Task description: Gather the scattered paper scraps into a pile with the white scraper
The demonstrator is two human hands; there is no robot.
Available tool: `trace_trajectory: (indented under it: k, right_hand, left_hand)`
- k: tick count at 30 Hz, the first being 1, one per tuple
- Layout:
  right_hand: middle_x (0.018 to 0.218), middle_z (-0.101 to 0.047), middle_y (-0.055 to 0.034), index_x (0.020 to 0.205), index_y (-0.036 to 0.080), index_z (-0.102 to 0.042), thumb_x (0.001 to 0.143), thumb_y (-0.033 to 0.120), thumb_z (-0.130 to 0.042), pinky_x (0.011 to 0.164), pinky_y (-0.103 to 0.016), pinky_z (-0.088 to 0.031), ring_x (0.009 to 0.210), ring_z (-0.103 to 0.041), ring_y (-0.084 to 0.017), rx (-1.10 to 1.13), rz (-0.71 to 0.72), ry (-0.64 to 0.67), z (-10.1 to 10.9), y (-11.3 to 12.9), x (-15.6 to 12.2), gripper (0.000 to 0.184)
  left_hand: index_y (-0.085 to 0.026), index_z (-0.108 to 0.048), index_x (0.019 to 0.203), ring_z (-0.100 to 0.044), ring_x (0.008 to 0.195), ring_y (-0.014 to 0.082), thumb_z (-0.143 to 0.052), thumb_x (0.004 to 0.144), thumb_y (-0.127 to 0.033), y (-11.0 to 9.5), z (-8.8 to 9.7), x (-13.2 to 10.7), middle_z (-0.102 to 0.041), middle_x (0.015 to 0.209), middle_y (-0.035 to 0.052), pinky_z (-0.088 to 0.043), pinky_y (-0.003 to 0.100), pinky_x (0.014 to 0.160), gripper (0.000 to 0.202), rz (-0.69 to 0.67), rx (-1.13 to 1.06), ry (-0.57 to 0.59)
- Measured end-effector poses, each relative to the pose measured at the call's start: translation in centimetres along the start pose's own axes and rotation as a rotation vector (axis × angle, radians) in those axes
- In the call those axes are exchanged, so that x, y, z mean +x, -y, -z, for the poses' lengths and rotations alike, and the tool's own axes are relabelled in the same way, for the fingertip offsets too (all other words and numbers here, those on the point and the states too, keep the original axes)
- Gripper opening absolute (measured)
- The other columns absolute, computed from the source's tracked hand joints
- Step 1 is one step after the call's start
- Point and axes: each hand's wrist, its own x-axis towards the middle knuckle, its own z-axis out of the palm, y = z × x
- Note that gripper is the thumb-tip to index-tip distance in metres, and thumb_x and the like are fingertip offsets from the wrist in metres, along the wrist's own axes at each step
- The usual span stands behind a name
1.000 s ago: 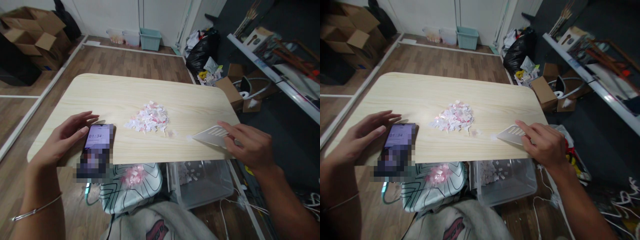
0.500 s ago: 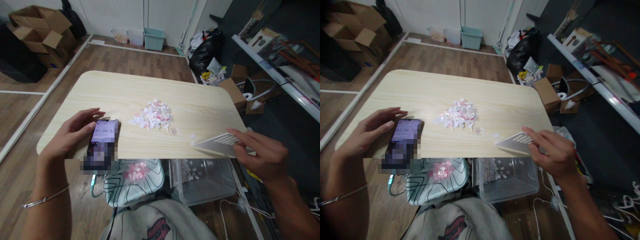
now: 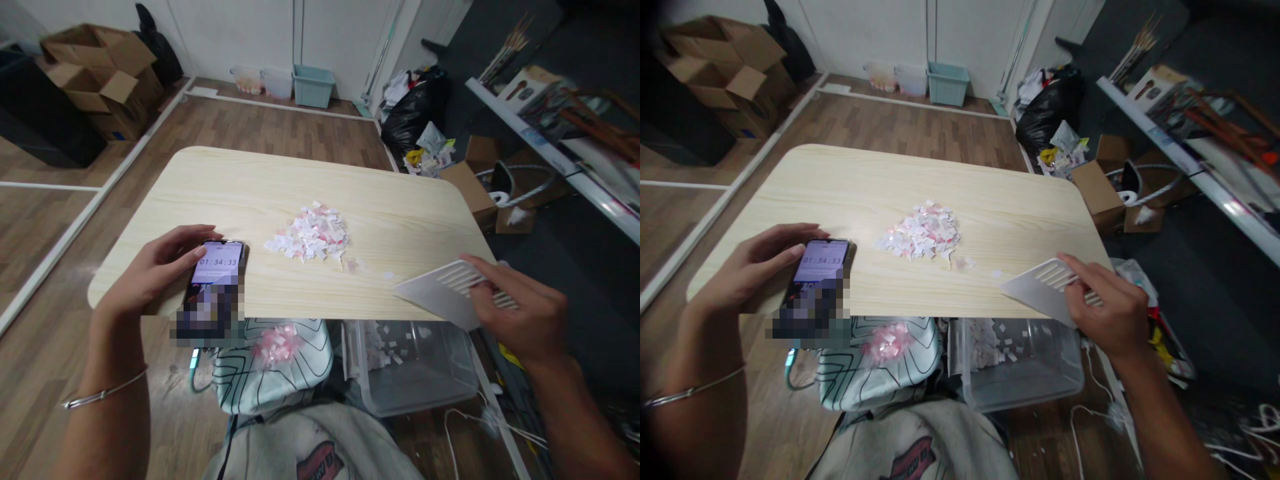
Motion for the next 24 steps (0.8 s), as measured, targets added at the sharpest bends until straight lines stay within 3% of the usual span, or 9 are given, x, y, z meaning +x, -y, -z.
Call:
trace_trajectory:
  k: [7, 12, 16, 20, 24]
  right_hand:
    - [0.112, -0.098, -0.0178, 0.136, 0.014, -0.100, 0.101, 0.012, -0.059, 0.078, -0.038, -0.069, 0.085, -0.092, -0.032, -0.114, -0.274, 0.066, -3.6, -1.9, 1.2, 0.053]
    - [0.113, -0.097, -0.0231, 0.140, 0.013, -0.099, 0.102, 0.017, -0.060, 0.077, -0.039, -0.056, 0.091, -0.088, -0.034, -0.176, -0.391, 0.143, -6.8, -3.5, 3.0, 0.055]
    - [0.108, -0.096, -0.0220, 0.140, 0.016, -0.099, 0.102, 0.018, -0.058, 0.075, -0.040, -0.047, 0.090, -0.085, -0.034, -0.183, -0.432, 0.196, -9.6, -4.7, 4.7, 0.056]
    - [0.116, -0.097, -0.0200, 0.138, 0.019, -0.099, 0.105, 0.023, -0.055, 0.077, -0.042, -0.048, 0.097, -0.086, -0.037, -0.157, -0.430, 0.245, -11.9, -5.2, 5.8, 0.055]
    - [0.119, -0.097, -0.0191, 0.137, 0.021, -0.099, 0.109, 0.030, -0.056, 0.080, -0.042, -0.053, 0.103, -0.088, -0.038, -0.123, -0.413, 0.281, -12.8, -4.9, 6.0, 0.052]
  left_hand:
    - [-0.023, -0.086, 0.145, -0.083, 0.150, 0.0366, -0.089, 0.110, -0.058, -0.2, -0.1, 0.0, -0.090, 0.158, 0.0173, -0.065, 0.059, 0.134, 0.049, 0.025, 0.023, 0.007]
    - [-0.018, -0.085, 0.147, -0.081, 0.151, 0.0410, -0.086, 0.109, -0.067, -0.3, -0.2, 0.2, -0.089, 0.159, 0.0205, -0.062, 0.065, 0.138, 0.063, 0.050, 0.090, -0.008]
    - [-0.018, -0.088, 0.144, -0.081, 0.146, 0.0411, -0.082, 0.111, -0.074, 0.0, -0.2, 0.3, -0.090, 0.156, 0.0195, -0.060, 0.064, 0.137, 0.066, 0.037, 0.131, -0.005]
    - [-0.021, -0.087, 0.148, -0.081, 0.146, 0.0411, -0.084, 0.110, -0.074, 0.3, 0.1, 0.3, -0.089, 0.157, 0.0176, -0.063, 0.058, 0.134, 0.065, 0.051, 0.134, 0.014]
    - [-0.020, -0.080, 0.162, -0.077, 0.152, 0.0434, -0.089, 0.105, -0.073, 0.9, 0.7, 0.4, -0.078, 0.172, 0.0237, -0.060, 0.059, 0.137, 0.077, -0.007, 0.151, 0.150]
